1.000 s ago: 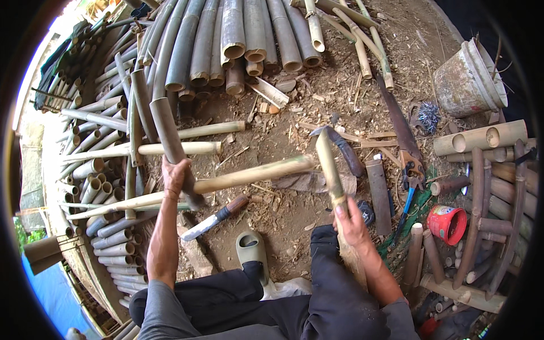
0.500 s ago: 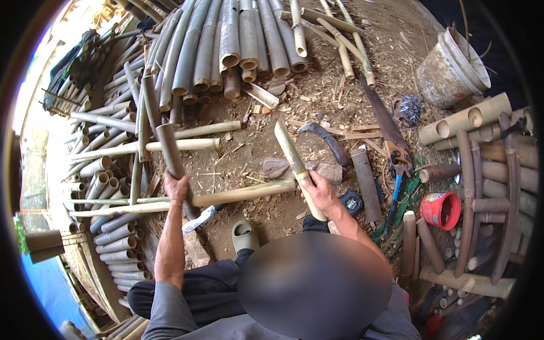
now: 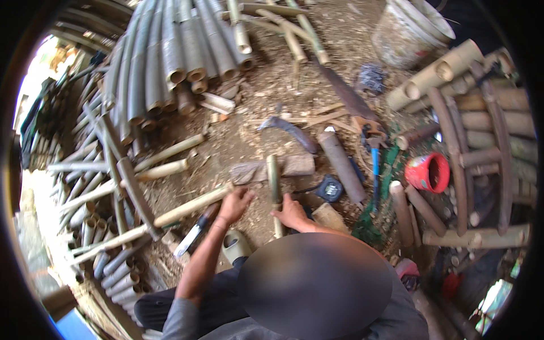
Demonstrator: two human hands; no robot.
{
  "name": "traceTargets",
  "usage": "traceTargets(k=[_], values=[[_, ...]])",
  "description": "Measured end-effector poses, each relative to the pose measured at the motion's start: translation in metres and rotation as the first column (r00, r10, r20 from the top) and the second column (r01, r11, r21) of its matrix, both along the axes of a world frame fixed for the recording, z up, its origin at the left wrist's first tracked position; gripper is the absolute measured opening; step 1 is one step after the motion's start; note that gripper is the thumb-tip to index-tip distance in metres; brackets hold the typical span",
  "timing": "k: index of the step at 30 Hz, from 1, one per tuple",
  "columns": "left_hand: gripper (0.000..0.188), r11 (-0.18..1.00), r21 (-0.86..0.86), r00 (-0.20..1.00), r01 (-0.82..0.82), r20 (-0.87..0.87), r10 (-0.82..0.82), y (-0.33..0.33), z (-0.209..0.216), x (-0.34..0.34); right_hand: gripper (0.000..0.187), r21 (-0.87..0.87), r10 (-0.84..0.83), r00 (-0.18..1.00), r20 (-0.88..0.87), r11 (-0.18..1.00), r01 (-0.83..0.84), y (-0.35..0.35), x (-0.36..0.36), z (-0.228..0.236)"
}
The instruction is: The person sits on the ground and processes bamboo poles. They use a hammer and a wooden mallet to drive a bamboo piece into a larger pole, then use a knife to trim the edges. The person also uses a wire brush to clean the surface of the bamboo.
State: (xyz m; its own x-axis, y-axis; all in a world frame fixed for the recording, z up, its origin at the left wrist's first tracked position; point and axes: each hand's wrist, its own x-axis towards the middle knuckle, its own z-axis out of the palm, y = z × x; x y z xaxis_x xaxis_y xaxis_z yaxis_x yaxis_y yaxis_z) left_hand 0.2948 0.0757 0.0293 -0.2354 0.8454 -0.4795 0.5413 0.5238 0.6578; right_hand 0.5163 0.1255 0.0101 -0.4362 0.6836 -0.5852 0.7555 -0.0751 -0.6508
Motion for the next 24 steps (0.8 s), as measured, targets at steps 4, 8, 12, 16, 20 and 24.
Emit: traceTargets(k=[4,8,12,16,20,24], values=[[0.060,0.986,-0.115,0.989,-0.120,0.075,0.129,0.045,-0.024,0.102,0.067,0.254,0.111,0.985,-0.135,0.964,-0.074,0.001,0.034,-0.016],[0.050,0.957,-0.012,0.919,-0.290,0.277,0.282,0.027,-0.057,0.100,0.046,0.235,-0.264,0.938,-0.225,0.920,0.315,0.086,0.070,0.058],[0.045,0.953,0.030,0.884,-0.302,0.383,0.268,0.012,-0.078,0.099,0.026,0.573,-0.583,0.776,-0.242,0.559,0.599,0.238,0.174,0.056],[0.042,0.929,-0.112,0.707,-0.354,0.618,0.344,0.025,-0.049,0.106,0.032,0.624,-0.632,0.735,-0.246,0.477,0.619,0.367,0.250,0.030],[0.041,0.908,-0.113,0.652,-0.403,0.661,0.372,0.022,-0.044,0.099,0.054,0.722,-0.671,0.689,-0.276,0.329,0.609,0.420,0.203,0.046],[0.039,0.926,-0.103,0.684,-0.363,0.646,0.340,0.023,-0.046,0.097,0.078,0.679,-0.725,0.659,-0.202,0.381,0.627,0.454,0.203,0.059]])
